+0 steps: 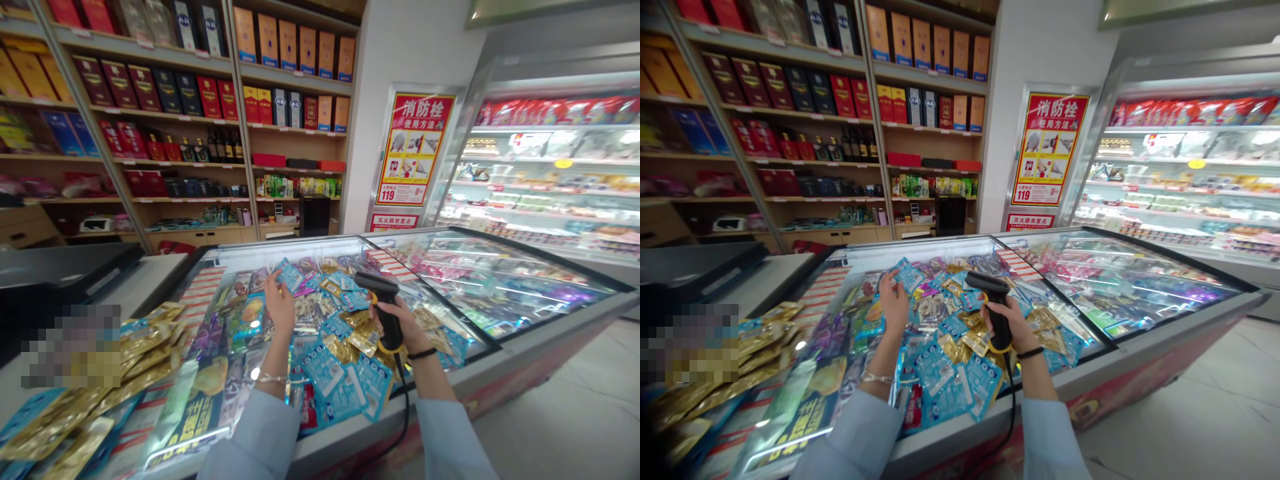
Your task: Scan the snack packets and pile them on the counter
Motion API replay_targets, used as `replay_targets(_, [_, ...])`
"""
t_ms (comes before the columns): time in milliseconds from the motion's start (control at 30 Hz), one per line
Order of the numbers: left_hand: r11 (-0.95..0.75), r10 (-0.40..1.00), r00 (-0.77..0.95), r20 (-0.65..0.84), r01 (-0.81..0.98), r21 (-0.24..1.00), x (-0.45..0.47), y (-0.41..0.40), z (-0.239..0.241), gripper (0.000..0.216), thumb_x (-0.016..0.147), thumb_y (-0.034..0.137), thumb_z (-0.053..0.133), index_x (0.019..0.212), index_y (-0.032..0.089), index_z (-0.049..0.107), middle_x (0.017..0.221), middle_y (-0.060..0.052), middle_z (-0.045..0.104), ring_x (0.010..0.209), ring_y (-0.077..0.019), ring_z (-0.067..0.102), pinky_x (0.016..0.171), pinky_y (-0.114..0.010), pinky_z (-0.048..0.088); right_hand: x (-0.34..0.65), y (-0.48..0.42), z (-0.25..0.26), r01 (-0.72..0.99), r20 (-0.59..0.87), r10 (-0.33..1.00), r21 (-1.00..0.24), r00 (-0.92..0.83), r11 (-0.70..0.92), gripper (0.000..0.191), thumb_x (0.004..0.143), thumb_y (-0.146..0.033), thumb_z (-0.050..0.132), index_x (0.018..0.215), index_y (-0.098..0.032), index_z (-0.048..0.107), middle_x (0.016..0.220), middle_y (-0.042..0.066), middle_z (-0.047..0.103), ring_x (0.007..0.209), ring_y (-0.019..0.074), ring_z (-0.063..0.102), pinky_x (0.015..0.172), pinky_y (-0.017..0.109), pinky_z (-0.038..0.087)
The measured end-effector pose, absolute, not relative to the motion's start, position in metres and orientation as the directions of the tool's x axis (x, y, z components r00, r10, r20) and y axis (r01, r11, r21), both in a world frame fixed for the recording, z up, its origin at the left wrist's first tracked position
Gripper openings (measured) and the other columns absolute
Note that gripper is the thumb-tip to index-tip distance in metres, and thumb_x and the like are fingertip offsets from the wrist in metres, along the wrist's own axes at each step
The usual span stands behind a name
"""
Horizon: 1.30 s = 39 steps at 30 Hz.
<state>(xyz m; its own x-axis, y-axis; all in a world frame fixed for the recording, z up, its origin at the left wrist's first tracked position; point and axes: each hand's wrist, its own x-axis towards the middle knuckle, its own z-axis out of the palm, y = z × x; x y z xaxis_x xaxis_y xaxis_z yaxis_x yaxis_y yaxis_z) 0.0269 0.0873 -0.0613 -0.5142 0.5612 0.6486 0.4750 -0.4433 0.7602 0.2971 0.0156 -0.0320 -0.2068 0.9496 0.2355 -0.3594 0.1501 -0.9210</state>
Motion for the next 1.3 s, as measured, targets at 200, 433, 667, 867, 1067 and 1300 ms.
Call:
replay_targets(200, [-0.503,0.544,-0.413,0.731,0.537,0.677,0.031,0.081,-0.049,0.037,0.09,0.014,0.041,0.121,0.02,0.059,0.128,-0.013,0.055,0.126,-0.0235,0.051,0.104,-0.04,0.046,0.282,0.034,-0.046,-0.356,0.17,0.936,-0.933,-0.308,0.052,0.026,0.071,-0.035,0.073,0.085,-0.015,0.063,0.063,0.001,0.066,0.034,0.0091,0.051,0.03,0.019,0.04])
replay_targets(433, [-0.539,0.56,-0.339,0.756,0.545,0.643,0.044,0.073,-0.043,0.038,0.092,0.018,0.042,0.126,0.022,0.059,0.133,-0.012,0.056,0.127,-0.023,0.052,0.105,-0.041,0.046,0.282,0.033,-0.052,-0.383,0.142,0.954,-0.923,-0.265,0.031,0.025,0.07,-0.034,0.073,0.084,-0.016,0.062,0.06,0.0,0.064,0.033,0.0088,0.049,0.029,0.019,0.039])
replay_targets(667, [-0.566,0.563,-0.247,0.788,0.58,0.586,0.052,0.072,-0.045,0.037,0.095,0.02,0.04,0.127,0.021,0.06,0.132,-0.013,0.058,0.124,-0.0222,0.056,0.089,-0.033,0.054,0.282,0.031,-0.053,-0.374,0.135,0.95,-0.927,-0.28,0.021,0.026,0.07,-0.036,0.073,0.085,-0.017,0.063,0.06,-0.001,0.063,0.033,0.0086,0.048,0.028,0.019,0.038])
replay_targets(867, [-0.564,0.555,-0.269,0.787,0.574,0.593,0.051,0.072,-0.045,0.038,0.096,0.021,0.04,0.129,0.021,0.058,0.134,-0.013,0.057,0.123,-0.0217,0.056,0.086,-0.031,0.055,0.283,0.031,-0.053,-0.366,0.121,0.953,-0.931,-0.279,0.011,0.027,0.07,-0.036,0.073,0.086,-0.017,0.063,0.061,-0.001,0.064,0.034,0.0084,0.049,0.029,0.019,0.039])
replay_targets(1067, [-0.552,0.575,-0.276,0.77,0.564,0.614,0.05,0.073,-0.046,0.038,0.096,0.022,0.039,0.13,0.022,0.058,0.135,-0.012,0.056,0.126,-0.0218,0.054,0.088,-0.031,0.054,0.284,0.03,-0.051,-0.367,0.129,0.953,-0.93,-0.273,0.02,0.025,0.07,-0.035,0.073,0.084,-0.017,0.062,0.06,-0.001,0.063,0.034,0.0084,0.049,0.029,0.018,0.039])
replay_targets(1300, [-0.53,0.594,-0.281,0.754,0.568,0.63,0.049,0.072,-0.046,0.041,0.096,0.021,0.039,0.133,0.023,0.056,0.138,-0.013,0.055,0.124,-0.0223,0.055,0.088,-0.033,0.054,0.283,0.026,-0.049,-0.391,0.133,0.958,-0.92,-0.255,0.024,0.024,0.07,-0.033,0.073,0.085,-0.017,0.063,0.061,-0.001,0.063,0.034,0.0083,0.049,0.029,0.018,0.038])
